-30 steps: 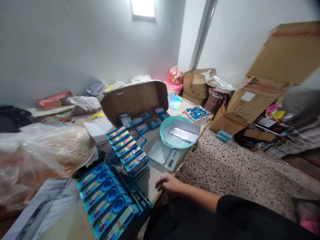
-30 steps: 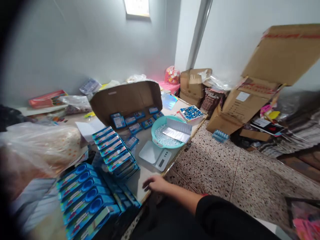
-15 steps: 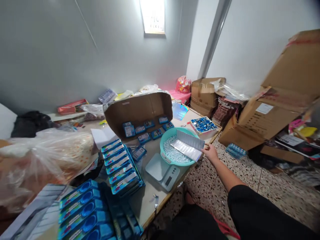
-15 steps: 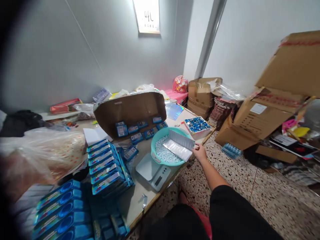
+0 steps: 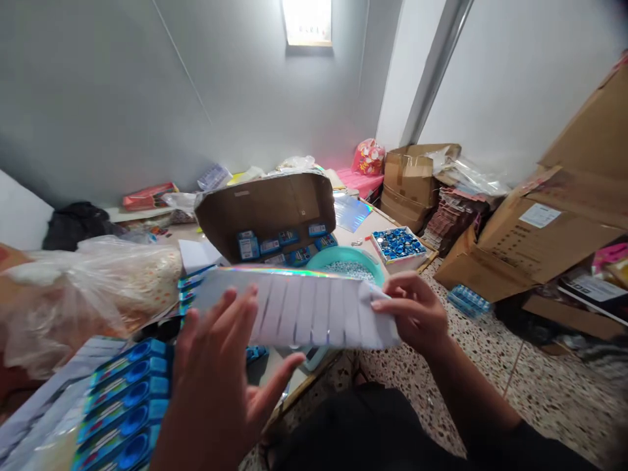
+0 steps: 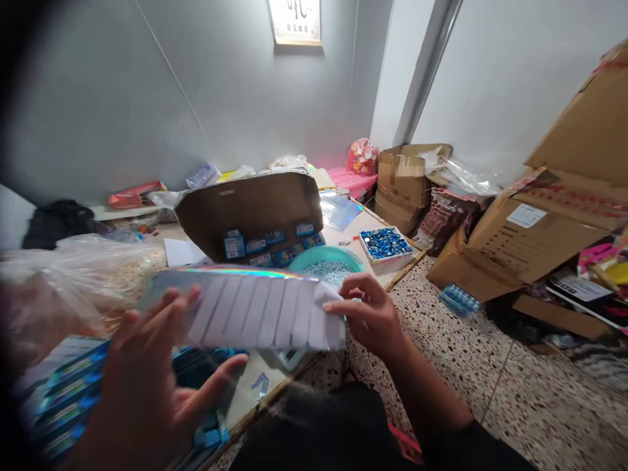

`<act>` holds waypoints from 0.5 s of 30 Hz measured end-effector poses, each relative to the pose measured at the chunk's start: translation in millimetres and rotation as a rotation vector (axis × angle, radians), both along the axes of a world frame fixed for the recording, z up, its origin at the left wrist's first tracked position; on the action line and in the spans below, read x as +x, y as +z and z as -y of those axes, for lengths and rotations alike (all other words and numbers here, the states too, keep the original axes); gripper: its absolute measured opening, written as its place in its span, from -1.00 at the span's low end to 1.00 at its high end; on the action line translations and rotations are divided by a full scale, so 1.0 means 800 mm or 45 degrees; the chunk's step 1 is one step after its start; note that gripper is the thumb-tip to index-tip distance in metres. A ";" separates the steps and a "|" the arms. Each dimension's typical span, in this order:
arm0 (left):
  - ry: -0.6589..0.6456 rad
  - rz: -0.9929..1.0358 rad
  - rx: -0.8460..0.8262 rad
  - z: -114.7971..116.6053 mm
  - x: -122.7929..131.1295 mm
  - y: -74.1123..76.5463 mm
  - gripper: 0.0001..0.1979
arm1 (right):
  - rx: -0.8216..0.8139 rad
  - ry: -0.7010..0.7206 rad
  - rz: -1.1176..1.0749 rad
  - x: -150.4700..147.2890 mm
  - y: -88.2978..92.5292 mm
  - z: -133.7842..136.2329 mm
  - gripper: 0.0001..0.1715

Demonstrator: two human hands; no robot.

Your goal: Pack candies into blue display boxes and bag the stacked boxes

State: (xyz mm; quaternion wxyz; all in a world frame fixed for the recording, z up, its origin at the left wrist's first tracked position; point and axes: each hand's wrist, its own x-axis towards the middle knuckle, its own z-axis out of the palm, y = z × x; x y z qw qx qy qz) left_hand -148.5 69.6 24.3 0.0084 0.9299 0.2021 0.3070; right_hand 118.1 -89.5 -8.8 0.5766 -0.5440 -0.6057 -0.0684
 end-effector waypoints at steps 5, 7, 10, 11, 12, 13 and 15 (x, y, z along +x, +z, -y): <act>-0.104 -0.237 0.089 -0.031 -0.005 0.024 -0.09 | 0.161 0.020 -0.059 -0.037 0.022 0.025 -0.58; -0.210 -0.255 0.015 -0.038 -0.019 0.022 0.16 | 0.201 0.073 -0.166 -0.042 0.023 0.029 -0.71; -0.336 -0.248 -0.073 -0.046 -0.034 0.015 0.35 | 0.208 0.160 -0.298 -0.051 0.025 0.032 -0.80; -0.306 -0.233 -0.086 -0.047 -0.036 0.013 0.28 | 0.202 0.184 -0.323 -0.055 0.027 0.032 -0.81; -0.242 -0.207 -0.085 -0.048 -0.037 0.013 0.16 | 0.196 0.206 -0.338 -0.060 0.029 0.032 -0.81; -0.175 -0.174 -0.080 -0.049 -0.038 0.013 -0.01 | 0.187 0.229 -0.345 -0.064 0.031 0.032 -0.81; -0.131 -0.117 -0.108 -0.051 -0.040 0.014 -0.38 | 0.126 0.278 -0.346 -0.069 0.036 0.032 -0.79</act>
